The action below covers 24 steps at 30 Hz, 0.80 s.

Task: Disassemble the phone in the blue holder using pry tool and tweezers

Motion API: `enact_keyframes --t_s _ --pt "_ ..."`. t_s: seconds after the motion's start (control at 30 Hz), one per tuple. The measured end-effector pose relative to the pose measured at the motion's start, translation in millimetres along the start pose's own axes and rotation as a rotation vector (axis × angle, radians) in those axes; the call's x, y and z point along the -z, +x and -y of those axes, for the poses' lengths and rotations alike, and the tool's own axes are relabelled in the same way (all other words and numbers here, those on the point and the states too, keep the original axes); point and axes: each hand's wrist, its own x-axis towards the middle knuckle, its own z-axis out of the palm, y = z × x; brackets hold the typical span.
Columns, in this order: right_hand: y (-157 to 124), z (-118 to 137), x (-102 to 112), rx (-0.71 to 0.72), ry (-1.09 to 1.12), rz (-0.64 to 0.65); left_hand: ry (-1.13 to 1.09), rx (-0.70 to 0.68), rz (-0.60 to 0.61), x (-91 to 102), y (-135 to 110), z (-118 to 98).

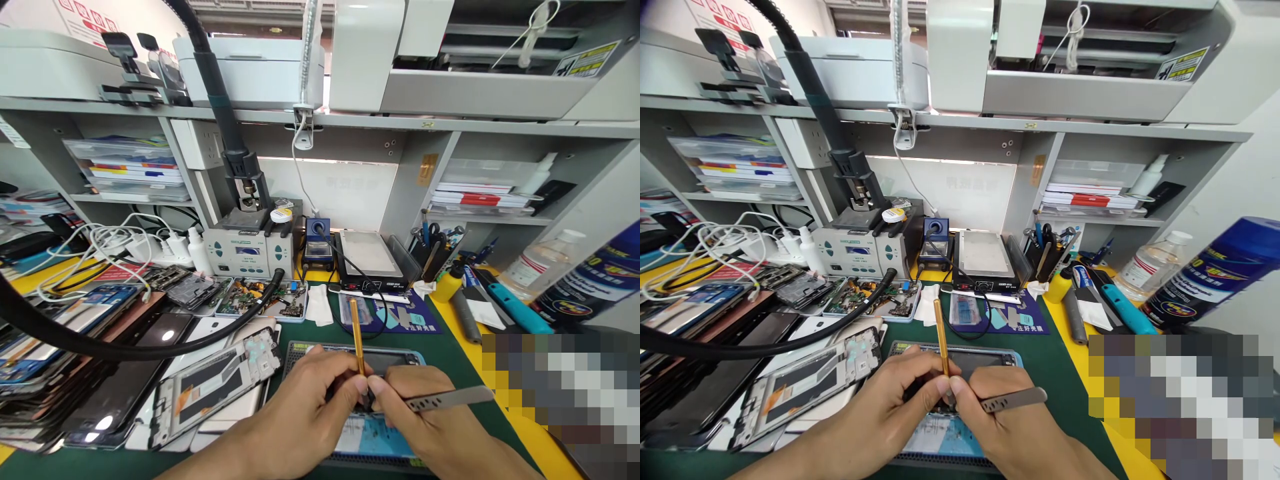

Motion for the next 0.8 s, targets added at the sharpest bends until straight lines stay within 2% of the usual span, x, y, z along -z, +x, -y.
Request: enact_keyframes --t_s 0.8 --pt "1.2 6.2 5.0 0.012 -0.034 0.003 0.026 0.012 0.045 -1.9 0.7 -1.4"
